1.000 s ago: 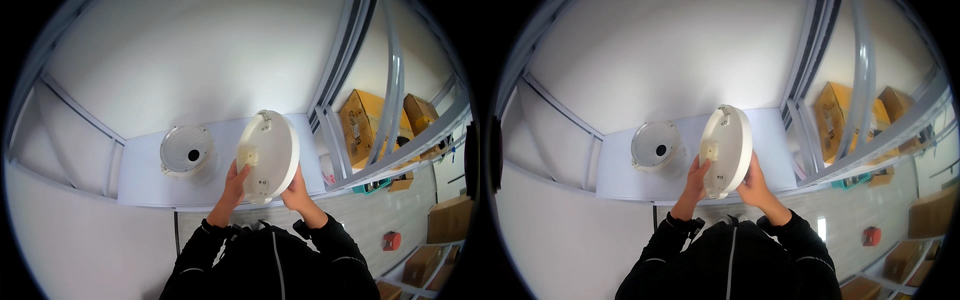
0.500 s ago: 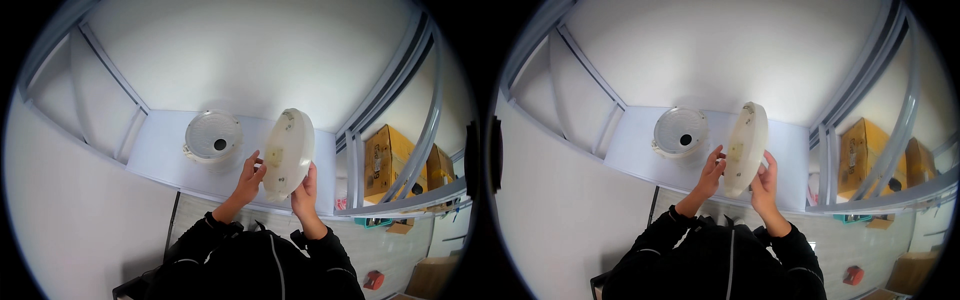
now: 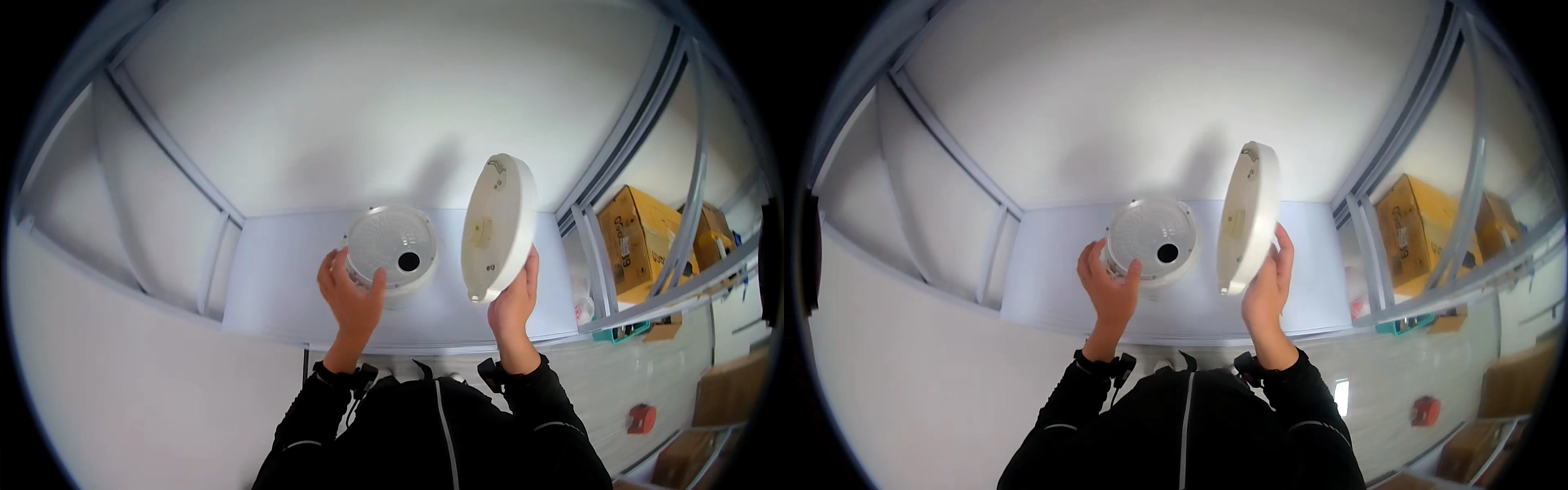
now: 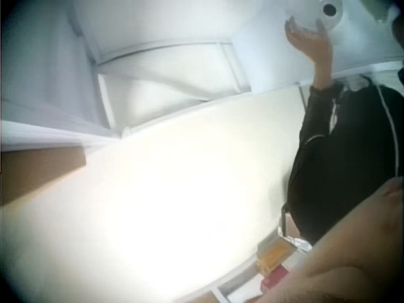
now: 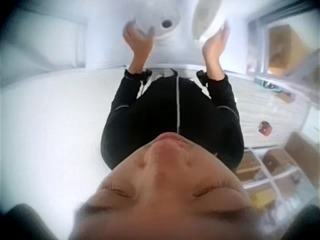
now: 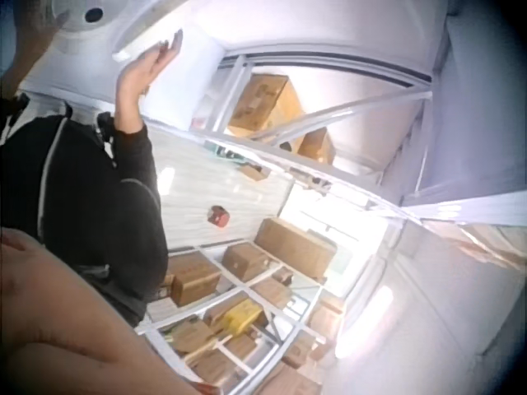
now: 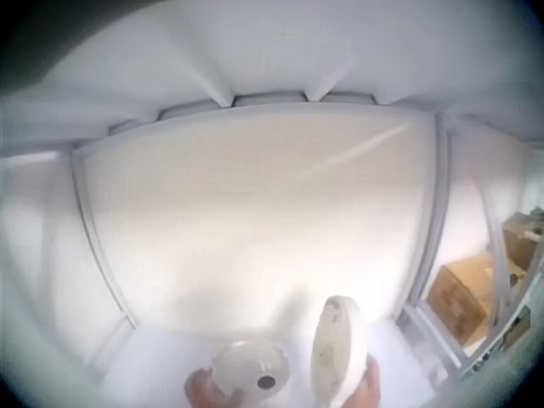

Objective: The person assembles a white cylindrical appliance by inserting a small white component into the base, using a screwdriver to tighten screws, and then attaching the top cover. The person handles the base, top cover, and internal components on a white workbench.

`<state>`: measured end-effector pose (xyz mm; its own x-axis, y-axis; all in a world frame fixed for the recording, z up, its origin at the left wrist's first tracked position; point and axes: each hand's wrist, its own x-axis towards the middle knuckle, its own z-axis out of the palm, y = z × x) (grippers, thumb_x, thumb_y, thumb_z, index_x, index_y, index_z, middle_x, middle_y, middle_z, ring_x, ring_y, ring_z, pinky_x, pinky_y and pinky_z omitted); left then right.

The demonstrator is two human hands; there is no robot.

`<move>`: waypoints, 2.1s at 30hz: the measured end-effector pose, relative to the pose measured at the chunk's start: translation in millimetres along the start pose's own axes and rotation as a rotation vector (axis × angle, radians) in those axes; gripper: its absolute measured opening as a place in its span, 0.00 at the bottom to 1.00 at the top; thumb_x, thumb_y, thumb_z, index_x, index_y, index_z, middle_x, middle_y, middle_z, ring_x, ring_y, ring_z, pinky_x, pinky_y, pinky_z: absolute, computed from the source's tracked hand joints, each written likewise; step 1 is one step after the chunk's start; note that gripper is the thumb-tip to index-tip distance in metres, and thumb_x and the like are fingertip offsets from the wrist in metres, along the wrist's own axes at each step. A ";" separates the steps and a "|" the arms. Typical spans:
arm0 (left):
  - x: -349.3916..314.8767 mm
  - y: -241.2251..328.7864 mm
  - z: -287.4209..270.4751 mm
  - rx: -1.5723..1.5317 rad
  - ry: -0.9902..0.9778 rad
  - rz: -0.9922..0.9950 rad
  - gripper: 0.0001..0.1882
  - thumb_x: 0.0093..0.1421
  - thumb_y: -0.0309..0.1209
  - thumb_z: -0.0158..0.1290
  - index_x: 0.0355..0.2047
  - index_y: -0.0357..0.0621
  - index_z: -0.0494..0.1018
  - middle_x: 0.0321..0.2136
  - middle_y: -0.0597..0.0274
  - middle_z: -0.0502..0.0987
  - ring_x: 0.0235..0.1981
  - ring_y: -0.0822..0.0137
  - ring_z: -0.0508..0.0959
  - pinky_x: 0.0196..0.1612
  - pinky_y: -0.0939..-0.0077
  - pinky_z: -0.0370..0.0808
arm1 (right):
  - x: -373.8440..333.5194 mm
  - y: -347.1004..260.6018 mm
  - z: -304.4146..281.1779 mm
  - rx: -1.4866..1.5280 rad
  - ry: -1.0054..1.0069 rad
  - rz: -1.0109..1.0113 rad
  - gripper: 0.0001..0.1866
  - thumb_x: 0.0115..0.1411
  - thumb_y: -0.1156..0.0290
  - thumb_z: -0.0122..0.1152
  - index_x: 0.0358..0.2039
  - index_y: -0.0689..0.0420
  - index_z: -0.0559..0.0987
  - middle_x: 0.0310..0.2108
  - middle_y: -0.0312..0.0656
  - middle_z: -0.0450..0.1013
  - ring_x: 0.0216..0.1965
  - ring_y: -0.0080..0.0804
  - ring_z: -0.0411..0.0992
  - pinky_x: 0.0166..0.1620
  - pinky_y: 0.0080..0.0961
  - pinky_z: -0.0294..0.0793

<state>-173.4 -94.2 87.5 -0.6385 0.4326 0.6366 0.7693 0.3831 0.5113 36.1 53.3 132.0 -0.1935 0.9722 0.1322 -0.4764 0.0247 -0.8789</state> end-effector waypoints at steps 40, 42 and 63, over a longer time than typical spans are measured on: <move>60.8 -159.1 2.7 -1.006 -0.440 -0.176 0.29 0.65 0.19 0.58 0.67 0.37 0.69 0.72 0.45 0.65 0.70 0.51 0.70 0.69 0.61 0.71 | -64.7 37.7 146.4 -1.049 -0.378 -0.793 0.21 0.60 0.71 0.70 0.54 0.55 0.83 0.40 0.39 0.81 0.35 0.38 0.74 0.49 0.37 0.69; 57.2 -159.0 12.8 -0.949 -0.377 -0.160 0.27 0.69 0.23 0.55 0.68 0.35 0.67 0.72 0.45 0.65 0.70 0.53 0.70 0.70 0.62 0.69 | -60.7 53.8 150.9 -1.034 -0.364 -0.764 0.20 0.59 0.68 0.70 0.53 0.52 0.84 0.41 0.37 0.81 0.37 0.37 0.74 0.53 0.39 0.65; 30.0 -136.3 -3.6 -1.046 -0.461 -0.341 0.51 0.66 0.31 0.62 0.78 0.30 0.41 0.73 0.41 0.56 0.72 0.52 0.62 0.73 0.57 0.62 | -45.5 97.3 146.4 -1.009 -0.519 -0.550 0.24 0.60 0.64 0.74 0.57 0.49 0.82 0.47 0.38 0.79 0.53 0.39 0.74 0.67 0.49 0.52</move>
<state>-297.3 -136.4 39.0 -0.5968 0.7722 0.2182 0.0670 -0.2231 0.9725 -127.0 -22.6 107.6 -0.6009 0.5765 0.5538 0.2202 0.7854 -0.5785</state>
